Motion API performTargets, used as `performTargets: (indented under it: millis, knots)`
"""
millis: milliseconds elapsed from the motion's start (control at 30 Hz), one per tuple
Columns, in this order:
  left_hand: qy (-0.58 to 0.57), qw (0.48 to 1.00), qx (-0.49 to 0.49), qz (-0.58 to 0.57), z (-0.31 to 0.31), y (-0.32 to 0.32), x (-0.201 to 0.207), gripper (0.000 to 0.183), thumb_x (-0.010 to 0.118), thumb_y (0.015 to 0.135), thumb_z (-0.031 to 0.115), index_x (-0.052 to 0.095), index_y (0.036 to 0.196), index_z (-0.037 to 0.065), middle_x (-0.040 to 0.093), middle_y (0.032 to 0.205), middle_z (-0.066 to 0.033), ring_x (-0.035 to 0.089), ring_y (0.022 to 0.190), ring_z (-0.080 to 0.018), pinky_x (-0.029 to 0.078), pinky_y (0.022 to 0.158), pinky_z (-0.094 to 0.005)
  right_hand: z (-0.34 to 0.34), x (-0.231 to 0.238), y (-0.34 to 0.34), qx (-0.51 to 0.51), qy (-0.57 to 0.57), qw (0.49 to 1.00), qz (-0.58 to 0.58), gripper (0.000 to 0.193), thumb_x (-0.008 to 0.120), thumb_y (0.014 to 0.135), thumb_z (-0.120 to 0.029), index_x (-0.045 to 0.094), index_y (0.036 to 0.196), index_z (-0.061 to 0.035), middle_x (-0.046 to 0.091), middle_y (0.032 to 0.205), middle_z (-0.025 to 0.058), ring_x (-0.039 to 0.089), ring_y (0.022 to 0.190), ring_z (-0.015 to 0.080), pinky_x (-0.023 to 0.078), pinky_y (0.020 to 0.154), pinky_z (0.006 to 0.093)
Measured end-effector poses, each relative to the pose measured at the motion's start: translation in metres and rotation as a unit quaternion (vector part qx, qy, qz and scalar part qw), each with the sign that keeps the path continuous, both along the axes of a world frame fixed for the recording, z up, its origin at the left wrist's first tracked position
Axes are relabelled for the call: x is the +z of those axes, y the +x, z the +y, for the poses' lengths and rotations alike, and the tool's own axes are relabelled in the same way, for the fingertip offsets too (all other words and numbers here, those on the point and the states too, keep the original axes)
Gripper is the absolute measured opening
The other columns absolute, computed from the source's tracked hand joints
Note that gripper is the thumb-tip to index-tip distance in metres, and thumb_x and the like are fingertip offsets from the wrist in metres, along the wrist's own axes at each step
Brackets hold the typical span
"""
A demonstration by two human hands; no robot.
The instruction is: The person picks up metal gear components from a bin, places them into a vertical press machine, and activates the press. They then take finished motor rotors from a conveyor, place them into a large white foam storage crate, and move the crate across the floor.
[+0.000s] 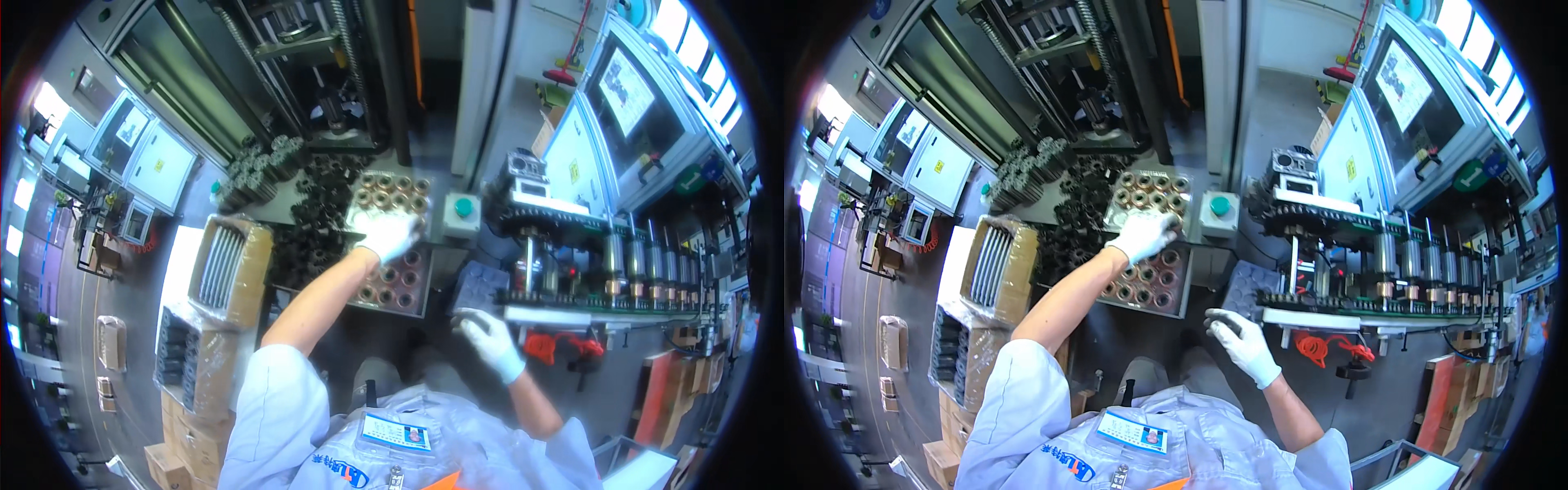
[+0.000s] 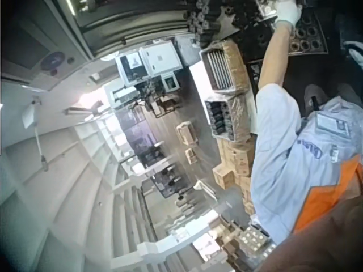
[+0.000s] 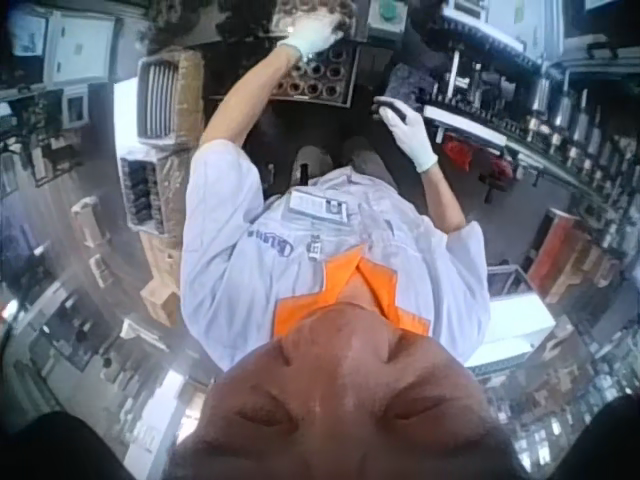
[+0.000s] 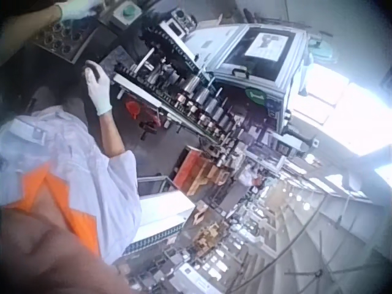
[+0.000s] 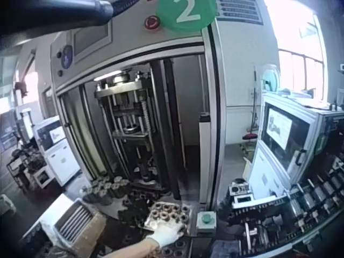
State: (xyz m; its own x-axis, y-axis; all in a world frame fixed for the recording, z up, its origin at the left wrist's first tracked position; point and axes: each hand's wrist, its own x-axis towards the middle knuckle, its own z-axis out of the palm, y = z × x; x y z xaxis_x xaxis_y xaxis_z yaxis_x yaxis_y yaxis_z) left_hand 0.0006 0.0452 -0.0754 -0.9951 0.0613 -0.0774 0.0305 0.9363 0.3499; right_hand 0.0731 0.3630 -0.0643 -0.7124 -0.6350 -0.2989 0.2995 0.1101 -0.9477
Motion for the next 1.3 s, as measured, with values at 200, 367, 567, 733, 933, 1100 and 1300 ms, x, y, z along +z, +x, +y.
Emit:
performTargets:
  millis: [200,367,567,733,933,1100,1300]
  knots:
    - [0.153,0.986,0.064,-0.018,-0.059,-0.012,0.019,0.04,0.065,0.095,0.039,0.068,0.113,0.002,0.072,0.098,-0.016,0.068,0.081,-0.0267,0.052,0.074,-0.0398,-0.144,0.058,-0.09,-0.097,-0.022,0.95,0.295,0.028,0.059,0.099,-0.004,0.062,0.126,0.0046,0.07,0.115,0.0097,0.065,0.106,0.0142,0.051,0.094,0.0282]
    - [0.494,0.843,0.209,0.055,-0.159,0.047,0.056,0.025,0.073,0.093,0.019,0.07,0.106,-0.002,0.071,0.089,-0.0023,0.058,0.077,-0.006,0.047,0.069,-0.0242,-0.343,0.037,-0.18,-0.035,-0.039,0.942,0.332,0.082,0.076,0.086,-0.026,0.035,0.151,0.0026,0.049,0.146,0.0232,0.049,0.136,0.0303,0.039,0.113,0.0382]
    - [0.485,0.793,0.357,0.091,-0.263,0.131,0.026,0.023,0.076,0.091,0.013,0.069,0.102,-0.005,0.071,0.092,-0.0059,0.062,0.082,-0.0101,0.052,0.076,-0.0248,-0.513,0.012,-0.272,-0.215,0.046,0.915,0.337,0.084,0.085,0.075,-0.032,0.046,0.14,0.0015,0.064,0.125,0.0201,0.066,0.108,0.0314,0.05,0.097,0.0394]
    - [0.379,0.859,0.279,0.204,-0.305,0.12,0.009,0.015,0.072,0.093,0.009,0.067,0.102,-0.002,0.063,0.083,0.0025,0.05,0.068,-0.0029,0.042,0.061,-0.0187,-0.53,0.048,-0.255,-0.235,0.002,0.927,0.293,0.057,0.083,0.077,-0.022,0.055,0.121,-0.0007,0.07,0.11,0.0121,0.067,0.101,0.0213,0.053,0.087,0.0352]
    - [0.071,0.919,0.068,0.382,-0.307,-0.024,0.034,0.011,0.063,0.095,0.011,0.065,0.101,0.003,0.063,0.098,-0.0133,0.061,0.081,-0.0284,0.05,0.073,-0.0403,-0.445,0.08,-0.188,-0.038,0.016,0.78,0.625,0.045,0.081,0.071,-0.031,0.062,0.104,-0.0057,0.065,0.09,0.0143,0.065,0.084,0.0319,0.053,0.079,0.0419]
    - [-0.062,0.939,0.008,0.338,-0.304,-0.112,0.029,0.014,0.064,0.095,0.015,0.064,0.103,0.005,0.062,0.097,-0.0189,0.063,0.086,-0.0401,0.051,0.072,-0.0487,-0.248,0.06,-0.105,0.052,0.232,0.776,0.584,0.063,0.075,0.075,-0.038,0.056,0.127,-0.0053,0.067,0.111,0.0178,0.068,0.101,0.034,0.053,0.088,0.0437]
    - [0.035,0.97,-0.047,0.235,-0.306,-0.159,0.023,0.013,0.07,0.088,0.007,0.073,0.099,-0.001,0.071,0.096,-0.0204,0.067,0.095,-0.0373,0.053,0.086,-0.0422,-0.007,0.069,-0.152,-0.244,0.632,0.674,0.295,0.061,0.069,0.079,-0.043,0.052,0.119,-0.0013,0.071,0.102,0.021,0.07,0.096,0.0368,0.055,0.083,0.0447]
